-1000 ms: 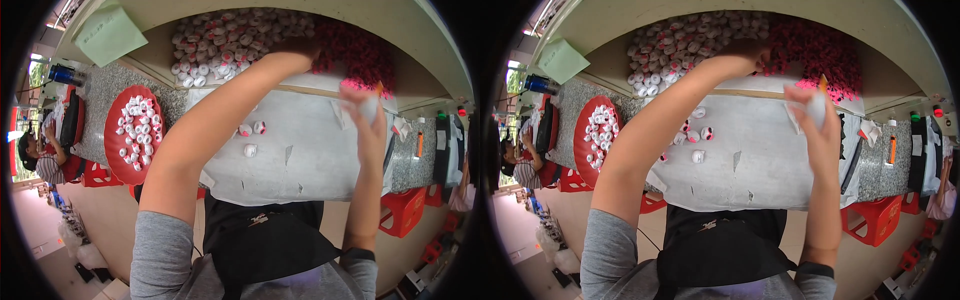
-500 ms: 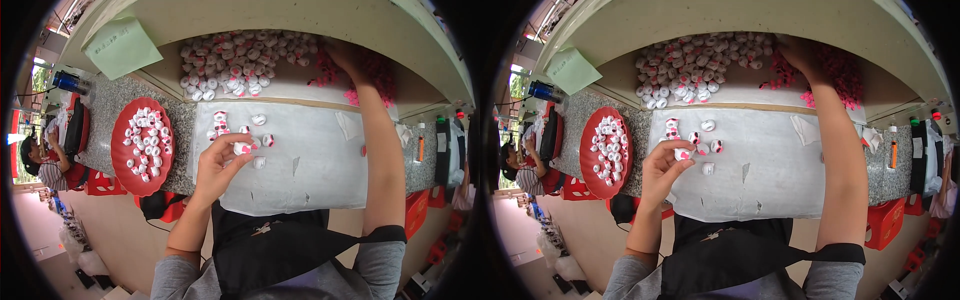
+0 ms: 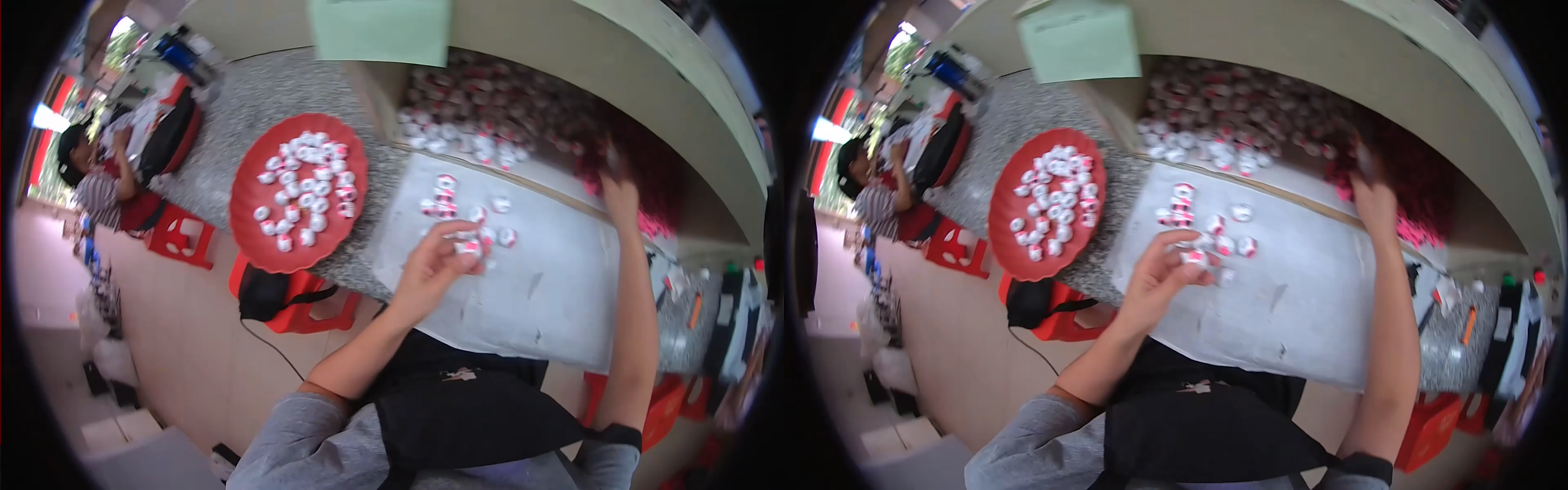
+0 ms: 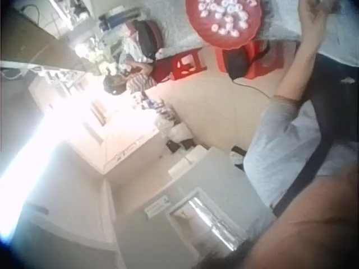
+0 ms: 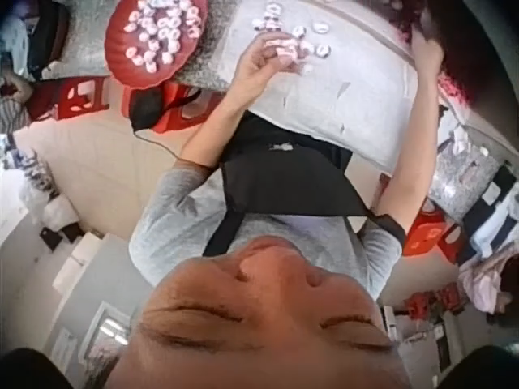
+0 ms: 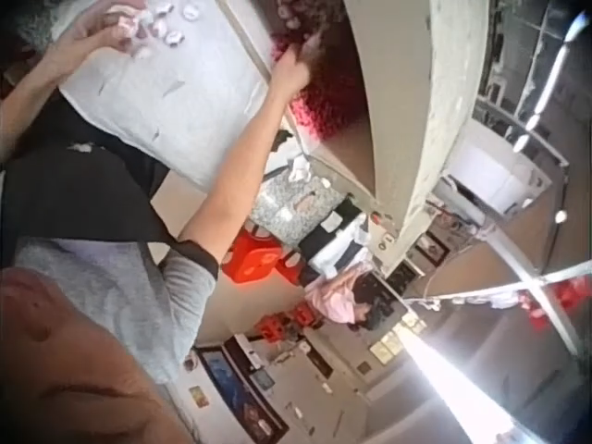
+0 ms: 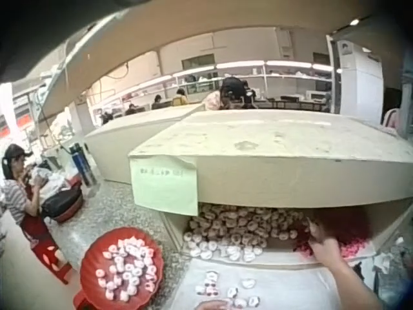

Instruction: The recorder applies glue to small toy components and assembles them at a factory workbench.

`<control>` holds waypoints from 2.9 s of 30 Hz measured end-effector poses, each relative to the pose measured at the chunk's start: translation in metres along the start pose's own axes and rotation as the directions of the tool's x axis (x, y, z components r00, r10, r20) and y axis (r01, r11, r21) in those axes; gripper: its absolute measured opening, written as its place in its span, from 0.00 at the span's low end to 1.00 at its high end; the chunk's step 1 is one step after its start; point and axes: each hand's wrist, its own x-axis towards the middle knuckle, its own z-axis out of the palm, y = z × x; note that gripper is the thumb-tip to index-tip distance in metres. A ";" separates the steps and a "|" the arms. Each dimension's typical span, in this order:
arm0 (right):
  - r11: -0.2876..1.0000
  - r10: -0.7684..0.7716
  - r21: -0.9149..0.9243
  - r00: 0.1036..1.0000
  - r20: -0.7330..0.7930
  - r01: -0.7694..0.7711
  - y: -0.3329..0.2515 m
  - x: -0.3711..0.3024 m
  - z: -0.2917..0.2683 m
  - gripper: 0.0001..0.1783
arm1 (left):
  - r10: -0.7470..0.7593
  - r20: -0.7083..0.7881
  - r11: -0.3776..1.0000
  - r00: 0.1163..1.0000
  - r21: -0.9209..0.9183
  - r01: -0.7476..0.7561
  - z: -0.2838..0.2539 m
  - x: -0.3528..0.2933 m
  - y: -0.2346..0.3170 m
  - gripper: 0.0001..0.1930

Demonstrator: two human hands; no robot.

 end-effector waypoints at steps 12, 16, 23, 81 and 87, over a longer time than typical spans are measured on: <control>0.978 0.051 0.183 0.961 0.271 -0.103 0.095 0.027 0.025 0.22 | 0.001 0.058 0.992 0.998 -0.123 0.006 -0.009 -0.003 -0.010 0.08; 0.970 -0.197 0.163 0.977 0.080 0.182 0.134 0.035 0.032 0.23 | 0.069 0.147 0.989 0.987 -0.137 -0.048 -0.008 0.002 -0.016 0.09; 0.999 -0.023 -0.046 0.992 0.122 0.029 0.059 0.020 0.038 0.22 | 0.083 0.111 0.984 0.990 -0.167 -0.064 0.005 -0.003 -0.020 0.07; 0.707 0.012 0.691 0.975 -0.220 0.147 -0.185 -0.142 -0.047 0.22 | -0.048 0.093 0.983 0.994 -0.175 0.064 0.033 -0.012 -0.024 0.17; 0.716 0.006 0.679 0.972 -0.236 0.160 -0.182 -0.146 -0.048 0.21 | -0.051 0.090 0.980 0.995 -0.188 0.067 0.033 -0.011 -0.026 0.17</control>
